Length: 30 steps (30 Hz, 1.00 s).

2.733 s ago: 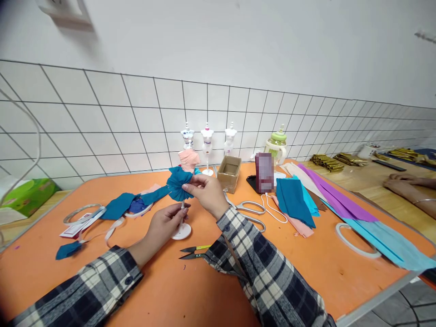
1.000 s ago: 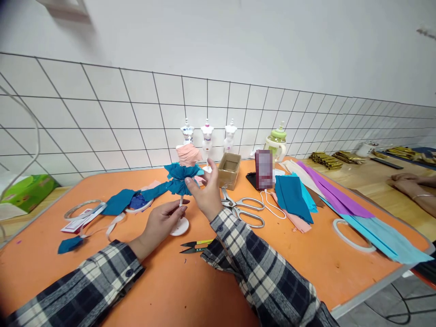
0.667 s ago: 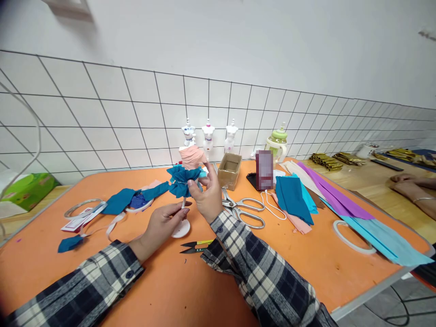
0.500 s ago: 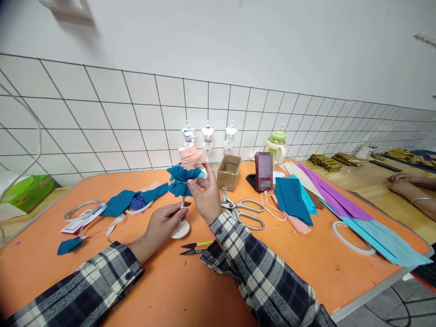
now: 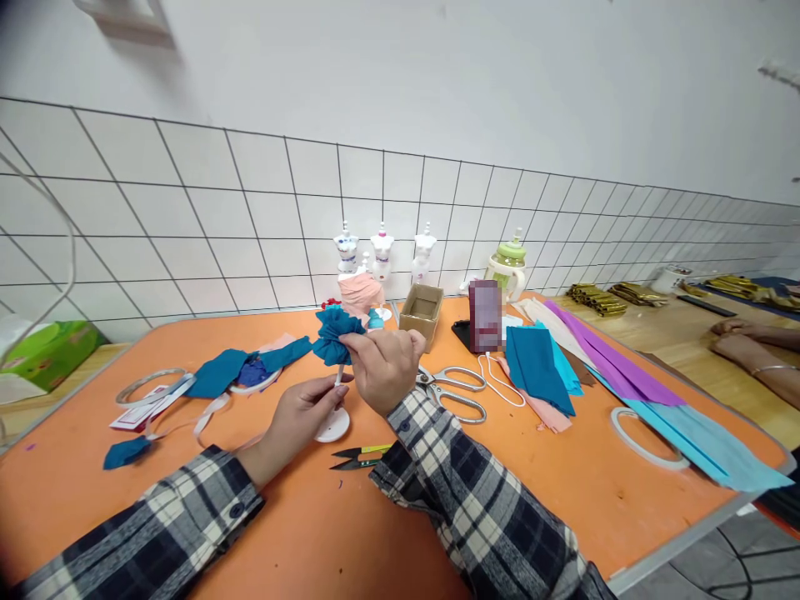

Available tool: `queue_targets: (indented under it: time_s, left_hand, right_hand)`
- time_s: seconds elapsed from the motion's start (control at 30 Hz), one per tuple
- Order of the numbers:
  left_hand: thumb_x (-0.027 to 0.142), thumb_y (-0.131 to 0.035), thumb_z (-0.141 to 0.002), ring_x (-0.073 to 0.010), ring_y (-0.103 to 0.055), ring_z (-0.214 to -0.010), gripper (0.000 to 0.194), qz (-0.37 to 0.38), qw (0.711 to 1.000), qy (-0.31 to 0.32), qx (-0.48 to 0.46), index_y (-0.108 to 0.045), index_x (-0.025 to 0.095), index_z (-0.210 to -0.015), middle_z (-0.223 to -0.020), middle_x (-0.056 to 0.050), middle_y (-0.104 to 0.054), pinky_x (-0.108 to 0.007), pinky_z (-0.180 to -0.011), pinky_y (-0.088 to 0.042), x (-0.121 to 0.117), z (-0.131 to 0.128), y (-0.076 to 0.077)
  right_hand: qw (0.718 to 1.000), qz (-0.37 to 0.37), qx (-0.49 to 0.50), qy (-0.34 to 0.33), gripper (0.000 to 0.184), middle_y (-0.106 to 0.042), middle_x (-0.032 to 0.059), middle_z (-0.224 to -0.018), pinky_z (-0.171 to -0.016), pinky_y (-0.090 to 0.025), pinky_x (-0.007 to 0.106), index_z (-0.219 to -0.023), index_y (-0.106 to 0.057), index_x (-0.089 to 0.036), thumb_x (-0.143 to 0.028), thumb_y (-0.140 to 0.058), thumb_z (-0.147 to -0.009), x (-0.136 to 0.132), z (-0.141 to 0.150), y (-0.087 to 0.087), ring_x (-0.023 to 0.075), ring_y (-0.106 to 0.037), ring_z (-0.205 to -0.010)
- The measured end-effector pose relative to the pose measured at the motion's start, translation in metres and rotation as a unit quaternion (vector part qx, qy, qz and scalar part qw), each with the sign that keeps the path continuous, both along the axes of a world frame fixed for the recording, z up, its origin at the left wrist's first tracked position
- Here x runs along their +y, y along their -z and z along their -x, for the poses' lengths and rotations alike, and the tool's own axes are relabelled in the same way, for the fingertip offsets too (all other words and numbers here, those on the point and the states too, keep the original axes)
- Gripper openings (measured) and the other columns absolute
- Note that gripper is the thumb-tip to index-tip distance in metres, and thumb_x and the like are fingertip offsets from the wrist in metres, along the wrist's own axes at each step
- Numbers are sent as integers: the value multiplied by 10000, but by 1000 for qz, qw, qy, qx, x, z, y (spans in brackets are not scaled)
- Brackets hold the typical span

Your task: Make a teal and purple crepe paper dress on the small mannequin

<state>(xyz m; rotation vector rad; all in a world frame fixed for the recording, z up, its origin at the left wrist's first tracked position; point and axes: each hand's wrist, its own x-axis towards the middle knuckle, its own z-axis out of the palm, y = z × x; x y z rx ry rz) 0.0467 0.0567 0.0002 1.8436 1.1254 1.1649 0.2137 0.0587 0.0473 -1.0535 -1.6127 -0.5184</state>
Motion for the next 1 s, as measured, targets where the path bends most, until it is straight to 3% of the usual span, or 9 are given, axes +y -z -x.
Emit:
queue_targets:
  time_s: [0.17, 0.43, 0.6, 0.77, 0.87, 1.0]
  left_hand:
    - [449, -600, -849, -172, -624, -653, 383, -2, 1000, -8, -14, -770, 143, -1006, -705, -31, -710, -236, -608, -489, 1, 1, 1]
    - [452, -612, -831, -171, -615, -665, 381, 2, 1000, -16, -11, -773, 136, -970, -773, -46, -741, -240, -613, -482, 3, 1, 0]
    - [475, -597, -832, -162, -604, -591, 435, 33, 999, -31, -24, -760, 127, -1037, -680, -28, -711, -238, -552, -471, 5, 1, -1]
    - [464, -599, -828, -192, -660, -695, 397, 8, 999, -33, 9, -778, 146, -986, -817, -49, -770, -257, -624, -507, 6, 2, 0]
    - [459, -589, -838, -208, -684, -744, 391, -5, 999, -29, 20, -781, 153, -989, -872, -54, -786, -269, -659, -521, 6, 3, 1]
    - [431, -596, -840, -223, -710, -824, 359, -22, 999, -22, 20, -782, 164, -991, -959, -57, -793, -277, -712, -533, 6, 4, 3]
  right_hand:
    - [999, 18, 34, 37, 273, -650, 49, -889, -873, -293, 404, -1137, -681, -285, -421, -533, -952, 0, 3, -1, 215, -547, -867]
    - [997, 7, 82, 6, 311, -611, 50, -912, -861, -327, 398, -1031, -624, -218, -474, -484, -924, 1, 3, 0, 220, -533, -861]
    - [996, -5, 92, -7, 316, -614, 52, -928, -852, -353, 394, -1064, -610, -221, -462, -447, -941, 1, 1, -4, 218, -554, -872]
    - [997, -13, 72, 11, 399, -574, 91, -1180, -953, -369, 417, -1248, -561, -242, -469, -497, -926, -3, 0, -21, 250, -540, -1065]
    - [998, 14, 50, 40, 309, -517, 75, -1283, -977, -354, 435, -1110, -648, -275, -487, -564, -901, -2, -4, -29, 257, -520, -1093]
    - [994, 34, 72, 69, 213, -566, 66, -1168, -937, -355, 429, -814, -659, -229, -429, -629, -881, 4, -9, -29, 242, -529, -1023]
